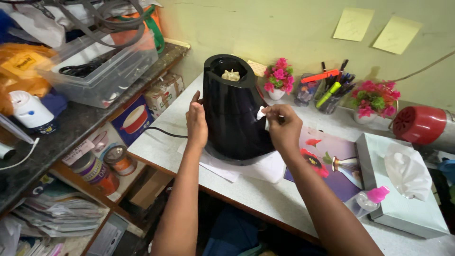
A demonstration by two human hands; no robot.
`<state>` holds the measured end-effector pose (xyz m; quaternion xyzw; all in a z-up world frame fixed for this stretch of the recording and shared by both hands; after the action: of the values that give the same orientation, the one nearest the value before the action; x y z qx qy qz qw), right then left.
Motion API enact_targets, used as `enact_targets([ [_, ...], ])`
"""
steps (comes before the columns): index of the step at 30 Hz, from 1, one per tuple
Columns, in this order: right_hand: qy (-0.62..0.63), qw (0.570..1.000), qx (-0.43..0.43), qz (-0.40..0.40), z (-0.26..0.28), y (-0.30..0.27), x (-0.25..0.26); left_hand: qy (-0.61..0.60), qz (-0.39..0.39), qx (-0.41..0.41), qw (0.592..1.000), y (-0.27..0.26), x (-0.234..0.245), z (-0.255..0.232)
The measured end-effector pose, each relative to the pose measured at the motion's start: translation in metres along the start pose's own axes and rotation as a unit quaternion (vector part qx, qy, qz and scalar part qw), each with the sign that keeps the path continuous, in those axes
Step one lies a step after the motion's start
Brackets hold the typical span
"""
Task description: The person cleans the interior of a black air purifier using a cotton swab, then wipes the exterior with a tissue. The person rotates the device to access different sides and continues wiping until the surface appears clean.
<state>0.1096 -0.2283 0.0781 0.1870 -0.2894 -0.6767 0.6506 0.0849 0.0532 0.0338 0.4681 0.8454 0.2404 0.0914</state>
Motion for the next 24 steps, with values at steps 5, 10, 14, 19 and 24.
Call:
enact_targets([
  [5,-0.044,0.998,-0.037,0.023,-0.037,0.024,-0.006,0.069,-0.011,0.017,0.997,-0.03,0.011,-0.022],
  [10,0.013,0.996,-0.084,0.041,-0.079,0.049,-0.016,0.112,-0.014,-0.017,0.993,-0.065,0.013,-0.042],
  [14,0.045,0.991,-0.112,0.058,-0.086,0.061,-0.019,0.13,-0.014,-0.008,0.991,-0.069,0.018,-0.055],
  [19,0.102,0.973,-0.187,0.086,-0.079,0.058,-0.02,0.221,-0.069,-0.196,0.953,-0.031,0.024,-0.136],
  [24,0.09,0.974,-0.191,0.08,-0.081,0.06,-0.023,0.296,0.134,-0.276,0.905,0.069,-0.033,-0.19],
])
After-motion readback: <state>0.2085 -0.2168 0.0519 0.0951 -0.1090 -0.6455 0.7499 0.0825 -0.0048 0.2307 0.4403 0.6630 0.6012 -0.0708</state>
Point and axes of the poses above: each hand's wrist, its own y-axis towards the middle knuckle, its own x-axis out of the back of the hand, z = x × y, the point moved 9 cm from there along y, towards the middle knuckle, and after that the axes turned 1 degree about z, right-handed, at the moved point
